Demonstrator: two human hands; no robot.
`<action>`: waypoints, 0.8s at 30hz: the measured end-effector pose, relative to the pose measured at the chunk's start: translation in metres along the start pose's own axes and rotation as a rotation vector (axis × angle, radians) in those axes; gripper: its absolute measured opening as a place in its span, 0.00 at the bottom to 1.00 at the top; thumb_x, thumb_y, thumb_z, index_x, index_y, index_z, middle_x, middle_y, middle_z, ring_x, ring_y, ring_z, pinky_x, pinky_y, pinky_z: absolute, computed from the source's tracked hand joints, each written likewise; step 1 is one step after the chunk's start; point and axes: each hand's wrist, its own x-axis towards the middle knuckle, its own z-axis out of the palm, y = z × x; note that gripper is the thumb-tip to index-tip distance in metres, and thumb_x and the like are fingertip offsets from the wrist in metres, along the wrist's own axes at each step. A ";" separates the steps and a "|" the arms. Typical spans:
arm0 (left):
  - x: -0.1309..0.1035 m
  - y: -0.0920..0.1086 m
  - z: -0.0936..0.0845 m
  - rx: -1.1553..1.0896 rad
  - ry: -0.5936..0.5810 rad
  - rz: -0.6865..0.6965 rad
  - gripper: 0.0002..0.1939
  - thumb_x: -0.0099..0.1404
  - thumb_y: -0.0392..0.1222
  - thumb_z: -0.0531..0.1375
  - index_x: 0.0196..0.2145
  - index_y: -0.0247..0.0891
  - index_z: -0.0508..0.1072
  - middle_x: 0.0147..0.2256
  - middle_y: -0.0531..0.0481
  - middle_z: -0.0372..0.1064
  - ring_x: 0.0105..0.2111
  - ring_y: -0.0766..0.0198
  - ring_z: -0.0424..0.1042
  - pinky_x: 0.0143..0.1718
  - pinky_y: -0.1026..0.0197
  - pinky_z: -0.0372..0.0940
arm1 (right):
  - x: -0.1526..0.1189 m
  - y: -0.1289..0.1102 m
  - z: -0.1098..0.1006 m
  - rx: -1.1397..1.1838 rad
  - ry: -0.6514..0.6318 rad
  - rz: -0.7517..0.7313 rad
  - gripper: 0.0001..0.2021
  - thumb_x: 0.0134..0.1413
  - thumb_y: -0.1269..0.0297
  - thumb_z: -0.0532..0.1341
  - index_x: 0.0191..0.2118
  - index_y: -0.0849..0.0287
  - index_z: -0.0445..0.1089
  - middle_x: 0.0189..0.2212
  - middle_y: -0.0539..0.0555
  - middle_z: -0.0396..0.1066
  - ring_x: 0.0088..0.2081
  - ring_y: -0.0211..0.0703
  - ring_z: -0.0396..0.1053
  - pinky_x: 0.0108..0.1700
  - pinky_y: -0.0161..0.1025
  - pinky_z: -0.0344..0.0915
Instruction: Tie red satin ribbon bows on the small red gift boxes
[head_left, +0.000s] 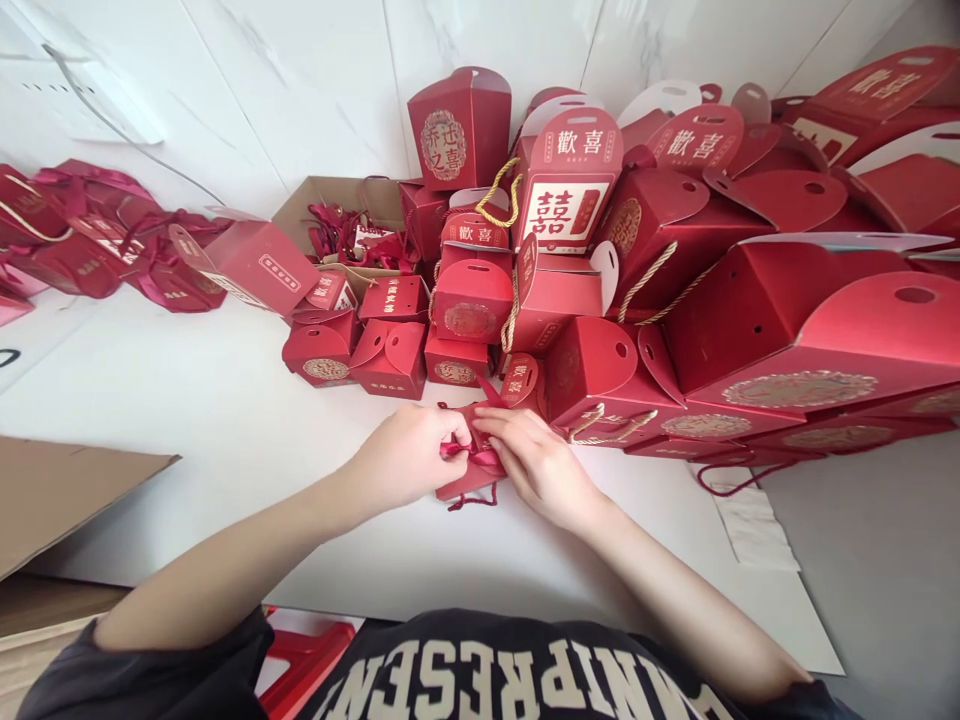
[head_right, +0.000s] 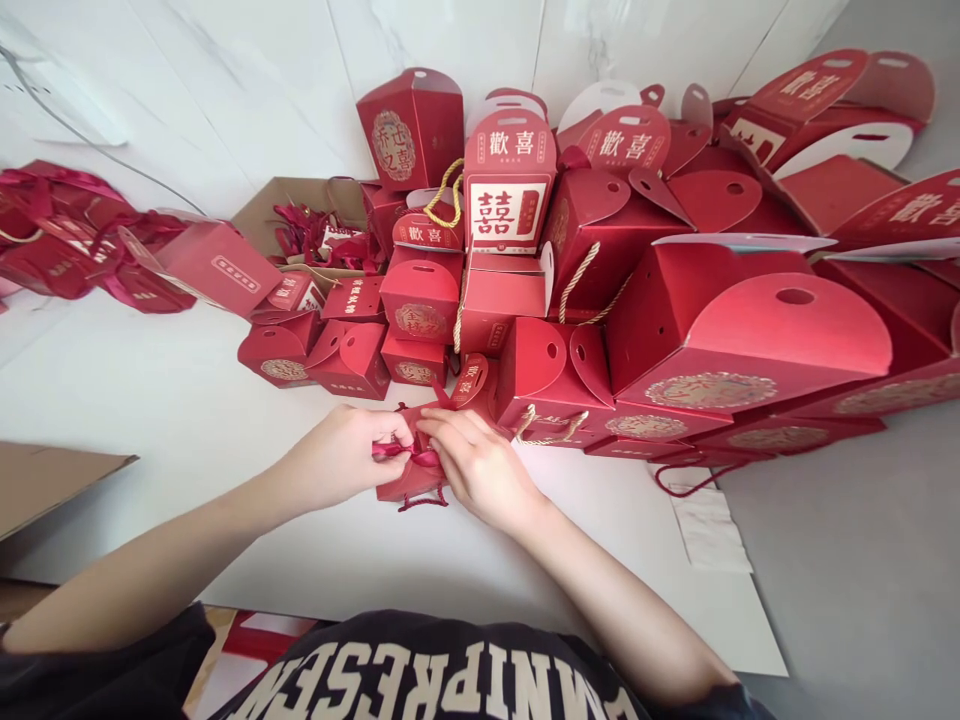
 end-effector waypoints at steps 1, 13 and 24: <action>-0.004 -0.001 0.004 0.072 0.058 0.017 0.06 0.56 0.37 0.58 0.31 0.40 0.76 0.28 0.53 0.76 0.25 0.64 0.70 0.29 0.63 0.60 | 0.003 0.000 0.000 -0.047 -0.022 0.027 0.15 0.67 0.72 0.52 0.55 0.58 0.67 0.53 0.59 0.72 0.53 0.48 0.70 0.53 0.47 0.71; -0.011 -0.056 0.026 0.262 0.709 0.762 0.05 0.61 0.32 0.64 0.33 0.40 0.73 0.23 0.58 0.74 0.21 0.72 0.68 0.26 0.66 0.61 | 0.030 -0.011 -0.008 -0.071 -0.097 -0.117 0.11 0.67 0.65 0.56 0.46 0.60 0.75 0.35 0.55 0.75 0.37 0.43 0.72 0.40 0.40 0.71; 0.001 -0.063 0.026 0.049 0.557 0.816 0.03 0.62 0.34 0.64 0.32 0.40 0.76 0.24 0.56 0.73 0.22 0.72 0.68 0.25 0.66 0.62 | 0.026 -0.011 -0.007 -0.056 -0.184 -0.087 0.07 0.63 0.69 0.58 0.38 0.59 0.74 0.32 0.52 0.74 0.32 0.39 0.70 0.34 0.36 0.65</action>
